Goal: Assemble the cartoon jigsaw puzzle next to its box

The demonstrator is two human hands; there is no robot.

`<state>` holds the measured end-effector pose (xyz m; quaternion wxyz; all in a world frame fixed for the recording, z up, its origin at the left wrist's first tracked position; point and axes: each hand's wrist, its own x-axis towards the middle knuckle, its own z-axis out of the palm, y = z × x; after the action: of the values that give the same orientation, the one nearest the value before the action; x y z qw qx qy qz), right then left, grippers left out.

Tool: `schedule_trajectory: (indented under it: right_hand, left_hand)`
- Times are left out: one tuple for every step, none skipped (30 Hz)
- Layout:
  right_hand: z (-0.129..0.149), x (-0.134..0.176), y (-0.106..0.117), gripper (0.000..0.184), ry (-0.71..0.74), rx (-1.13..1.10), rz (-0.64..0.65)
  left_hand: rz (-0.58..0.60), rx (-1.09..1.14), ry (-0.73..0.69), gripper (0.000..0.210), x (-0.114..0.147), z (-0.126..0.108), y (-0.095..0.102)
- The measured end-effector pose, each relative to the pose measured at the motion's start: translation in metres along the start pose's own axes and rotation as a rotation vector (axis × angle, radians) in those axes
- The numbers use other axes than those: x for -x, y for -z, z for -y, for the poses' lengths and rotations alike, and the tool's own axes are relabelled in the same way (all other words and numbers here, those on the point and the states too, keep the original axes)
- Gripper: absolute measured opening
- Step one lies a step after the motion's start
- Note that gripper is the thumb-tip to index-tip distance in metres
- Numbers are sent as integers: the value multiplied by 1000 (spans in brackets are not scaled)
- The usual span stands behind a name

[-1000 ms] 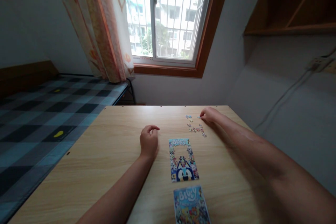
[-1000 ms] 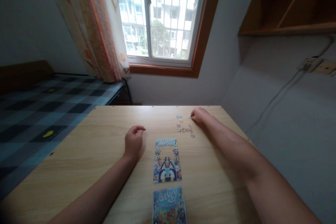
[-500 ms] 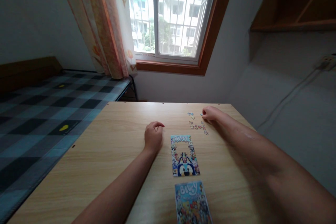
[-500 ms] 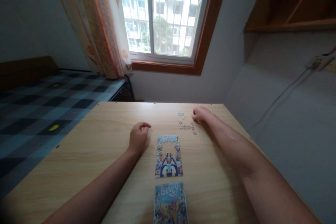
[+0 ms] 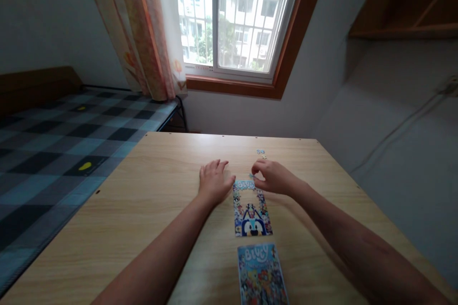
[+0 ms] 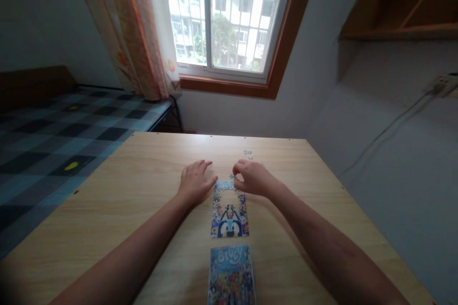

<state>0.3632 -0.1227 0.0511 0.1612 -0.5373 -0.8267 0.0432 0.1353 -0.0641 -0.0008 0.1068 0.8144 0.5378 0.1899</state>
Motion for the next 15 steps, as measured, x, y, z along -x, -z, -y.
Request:
schedule_trajectory:
  right_hand:
    - [10,1,-6,10,3,3,25]
    - [17,2,-11,11,0,10,58]
    - [24,2,-15,13,-7,23,92]
    - [28,2,-18,14,-14,38,125]
    - [31,1,-21,15,-17,54,153]
    - [34,1,-23,15,-19,70,174]
    - [35,1,-24,15,-20,86,187]
    - [36,1,-26,15,-20,99,195]
    - [37,1,-26,14,-19,108,197]
    - [37,1,-27,15,-18,114,196]
    - [37,2,-27,15,-18,117,191]
    - [37,3,-27,15,-16,118,184]
    - [37,3,-27,16,-11,114,176]
    - [36,4,-26,17,-4,107,163]
    - [35,5,-26,18,6,97,148]
  left_hand:
    - [22,-14,-9,56,1,0,1]
    - [42,-28,-18,58,2,-1,3]
    - [61,-42,-29,59,2,-1,4]
    - [77,-53,-39,60,3,-1,6]
    - [90,-62,-45,62,4,-1,7]
    - [101,-67,-49,63,4,-1,7]
    - [111,-70,-51,64,4,-1,8]
    - [115,-71,-54,64,5,-1,8]
    - [117,-71,-56,65,4,-1,7]
    - [117,-69,-58,65,4,-1,7]
    - [115,-68,-60,65,4,-1,6]
    - [112,-67,-62,65,4,-1,6]
    - [108,-67,-64,64,4,-1,6]
    - [105,-68,-65,64,4,-1,6]
    - [105,-67,-67,64,4,-1,6]
